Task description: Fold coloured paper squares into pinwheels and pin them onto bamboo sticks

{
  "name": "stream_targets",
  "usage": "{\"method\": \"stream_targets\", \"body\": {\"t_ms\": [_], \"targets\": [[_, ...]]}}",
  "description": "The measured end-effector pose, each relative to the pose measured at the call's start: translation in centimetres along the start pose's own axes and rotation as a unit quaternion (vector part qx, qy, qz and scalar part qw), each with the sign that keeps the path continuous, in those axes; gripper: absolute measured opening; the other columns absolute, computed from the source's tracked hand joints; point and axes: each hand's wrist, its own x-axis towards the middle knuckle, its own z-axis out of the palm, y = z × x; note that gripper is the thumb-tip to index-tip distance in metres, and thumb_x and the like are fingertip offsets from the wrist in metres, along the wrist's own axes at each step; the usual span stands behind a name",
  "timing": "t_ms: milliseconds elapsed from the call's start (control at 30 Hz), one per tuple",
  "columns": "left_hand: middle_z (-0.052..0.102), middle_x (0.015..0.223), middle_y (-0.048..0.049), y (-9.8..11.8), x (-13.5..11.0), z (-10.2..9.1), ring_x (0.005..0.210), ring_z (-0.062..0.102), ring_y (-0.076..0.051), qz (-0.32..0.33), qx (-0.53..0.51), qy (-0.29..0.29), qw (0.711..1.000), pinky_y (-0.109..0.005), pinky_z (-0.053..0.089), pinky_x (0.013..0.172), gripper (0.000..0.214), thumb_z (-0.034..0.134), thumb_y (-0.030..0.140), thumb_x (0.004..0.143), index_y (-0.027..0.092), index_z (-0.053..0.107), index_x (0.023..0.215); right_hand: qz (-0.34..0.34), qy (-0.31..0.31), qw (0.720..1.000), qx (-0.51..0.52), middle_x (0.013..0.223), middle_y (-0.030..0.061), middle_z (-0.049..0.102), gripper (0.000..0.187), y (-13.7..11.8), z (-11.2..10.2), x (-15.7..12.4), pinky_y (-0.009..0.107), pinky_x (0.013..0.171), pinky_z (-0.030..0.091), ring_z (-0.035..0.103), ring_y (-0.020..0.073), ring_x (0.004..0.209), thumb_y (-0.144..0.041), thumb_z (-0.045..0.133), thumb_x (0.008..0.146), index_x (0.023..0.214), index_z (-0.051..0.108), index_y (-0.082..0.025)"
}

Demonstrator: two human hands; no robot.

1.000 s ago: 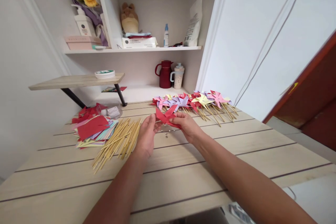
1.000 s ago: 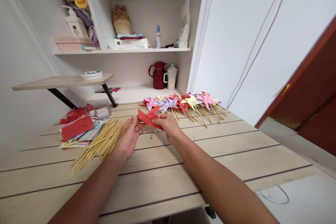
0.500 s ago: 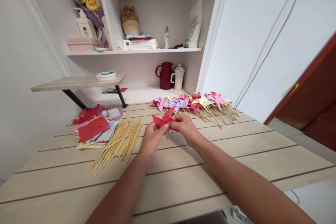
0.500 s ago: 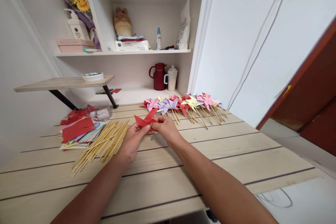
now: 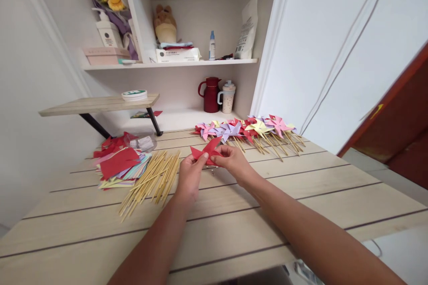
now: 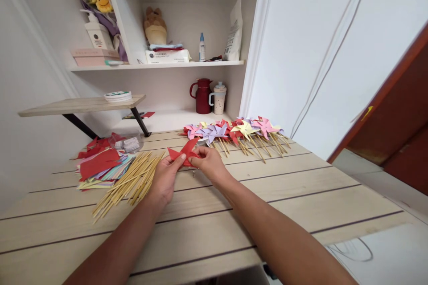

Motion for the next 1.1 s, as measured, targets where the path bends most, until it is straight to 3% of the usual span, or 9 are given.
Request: {"method": "stream_targets", "body": {"t_ms": [100,200,333,500,667,900,1100], "targets": [[0.077,0.088,-0.0102,0.2,0.1,-0.2,0.083,0.069,-0.021,-0.011,-0.026,0.021,0.999,-0.036,0.05,0.087,0.035,0.083,0.034,0.066,0.012,0.076,0.092,-0.004,0.02,0.999,0.038,0.075,-0.0004,0.068,0.028,-0.2,-0.3,0.1,0.031,0.071,0.044,0.059,0.0161,0.071,-0.045,0.077,0.071,0.081,0.068,-0.02],[0.077,0.082,-0.0085,0.4,0.3,-0.5,0.077,0.068,-0.019,-0.028,-0.033,0.064,0.997,-0.033,0.051,0.083,0.03,0.084,0.033,0.064,0.012,0.076,0.085,-0.004,0.077,0.995,0.065,0.081,0.0029,0.072,0.038,-0.3,-1.1,0.5,0.033,0.079,0.044,0.064,0.0199,0.083,-0.056,0.069,0.078,0.093,0.07,-0.021],[0.077,0.082,-0.0083,0.5,0.4,-0.7,0.075,0.067,-0.018,-0.03,-0.018,0.101,0.994,-0.032,0.05,0.08,0.029,0.084,0.033,0.063,0.013,0.075,0.081,0.023,0.119,0.99,0.072,0.085,0.0056,0.073,0.044,0.0,-2.1,1.1,0.037,0.084,0.044,0.065,0.023,0.09,-0.061,0.064,0.08,0.099,0.069,-0.022],[0.077,0.087,-0.01,0.3,0.4,-0.7,0.082,0.069,-0.022,0.02,0.022,0.07,0.997,-0.035,0.05,0.084,0.034,0.082,0.037,0.066,0.013,0.077,0.089,0.039,0.055,0.996,0.059,0.095,0.0044,0.074,0.042,0.2,-2.2,1.0,0.037,0.085,0.043,0.066,0.0229,0.097,-0.052,0.072,0.078,0.108,0.065,-0.024],[0.077,0.088,-0.0094,0.2,0.5,-0.5,0.084,0.07,-0.022,0.033,-0.025,0.044,0.998,-0.036,0.05,0.087,0.031,0.083,0.034,0.067,0.013,0.076,0.089,0.044,-0.071,0.995,0.06,0.077,-0.0028,0.07,0.069,-0.1,-0.8,0.0,0.035,0.076,0.048,0.066,0.019,0.075,-0.024,0.082,0.065,0.127,0.053,-0.027],[0.077,0.089,-0.0098,0.3,0.5,-0.5,0.085,0.069,-0.02,0.012,-0.058,0.019,0.998,-0.033,0.049,0.088,0.026,0.08,0.03,0.07,0.012,0.075,0.088,0.027,-0.072,0.997,0.022,0.069,-0.0048,0.069,0.071,-0.3,-0.1,-0.3,0.033,0.071,0.048,0.064,0.0173,0.066,-0.015,0.073,0.066,0.132,0.046,-0.024],[0.077,0.085,-0.0096,0.1,0.5,-0.6,0.079,0.069,-0.019,-0.007,-0.049,0.052,0.997,-0.032,0.05,0.081,0.028,0.082,0.032,0.068,0.012,0.074,0.085,0.03,-0.05,0.998,-0.015,0.065,-0.0056,0.066,0.063,-0.2,-0.1,-0.2,0.03,0.066,0.044,0.062,0.0165,0.063,-0.014,0.067,0.066,0.126,0.054,-0.022]]}}
